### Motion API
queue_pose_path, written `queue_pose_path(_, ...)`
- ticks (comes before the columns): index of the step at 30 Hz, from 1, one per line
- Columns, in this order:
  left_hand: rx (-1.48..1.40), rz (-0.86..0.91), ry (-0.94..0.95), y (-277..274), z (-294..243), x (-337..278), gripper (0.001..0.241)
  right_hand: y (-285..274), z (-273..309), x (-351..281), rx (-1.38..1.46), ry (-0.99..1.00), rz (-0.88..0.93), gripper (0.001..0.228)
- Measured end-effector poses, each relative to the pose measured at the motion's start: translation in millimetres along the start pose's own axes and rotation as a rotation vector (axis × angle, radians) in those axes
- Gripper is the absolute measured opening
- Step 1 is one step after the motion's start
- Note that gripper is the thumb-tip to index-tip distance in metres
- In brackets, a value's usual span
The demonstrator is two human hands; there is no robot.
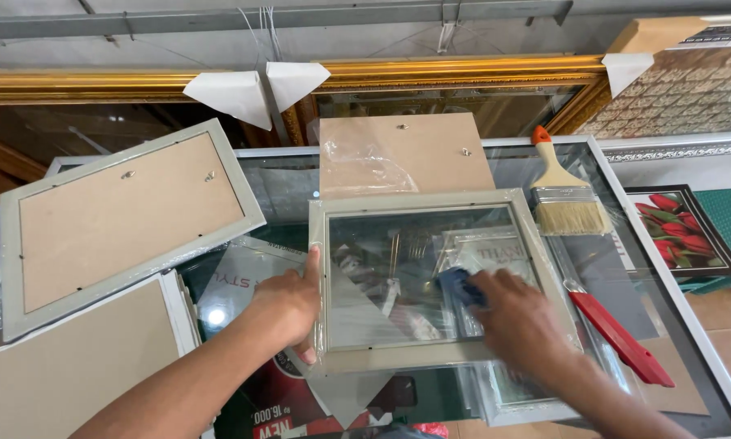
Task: Cleaning a glass pane and assembling a picture frame by inserting the backing and securing the tabs.
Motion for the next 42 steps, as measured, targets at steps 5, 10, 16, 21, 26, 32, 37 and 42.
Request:
queue_pose_path(5, -0.008, 0.008, 0.005, -2.4, 0.2, -1.6, 0.168, -24.2, -42.0, 37.6, -0.247, 0.141, -0.100, 0.037)
queue_pose_path(10, 0.005, 0.006, 0.001, -1.4, 0.7, -3.8, 0.168, 15.2, 32.2, 80.2, -0.334, -0.007, -0.201, 0.023)
queue_pose_path(16, 0.084, 0.018, 0.000, 0.1, -3.4, 3.4, 0.168, 56.4, 141.7, 30.6, -0.029, -0.449, -0.135, 0.023)
queue_pose_path(21, 0.057, 0.041, -0.028, -0.3, 0.2, 2.2, 0.166, 36.0, 101.6, -11.2, 0.134, -0.441, -0.099, 0.048)
queue_pose_path(26, 0.050, 0.006, -0.012, 3.7, 0.8, 0.3, 0.166, -19.1, -0.5, 12.5, -0.042, -0.107, -0.199, 0.037)
queue_pose_path(32, 0.010, -0.003, -0.015, -2.7, 0.9, -8.0, 0.166, -6.6, 3.0, 54.5, -0.297, -0.002, -0.246, 0.030)
queue_pose_path(37, 0.028, 0.044, -0.027, -0.5, 0.4, -3.7, 0.165, 61.7, 135.8, 59.8, -0.326, -0.269, -0.026, 0.044)
queue_pose_path(42, 0.074, 0.025, -0.030, -0.1, -0.5, 1.1, 0.166, 73.7, 145.3, 86.0, -0.028, -0.362, -0.167, 0.028)
Point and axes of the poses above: each hand's wrist, its own x-axis towards the middle knuckle, its own y-axis out of the palm, z = x × y, the point moved 9 cm from there along x, towards the middle knuckle, and after that the axes turned 10 degrees about x, right-handed, at the moved point
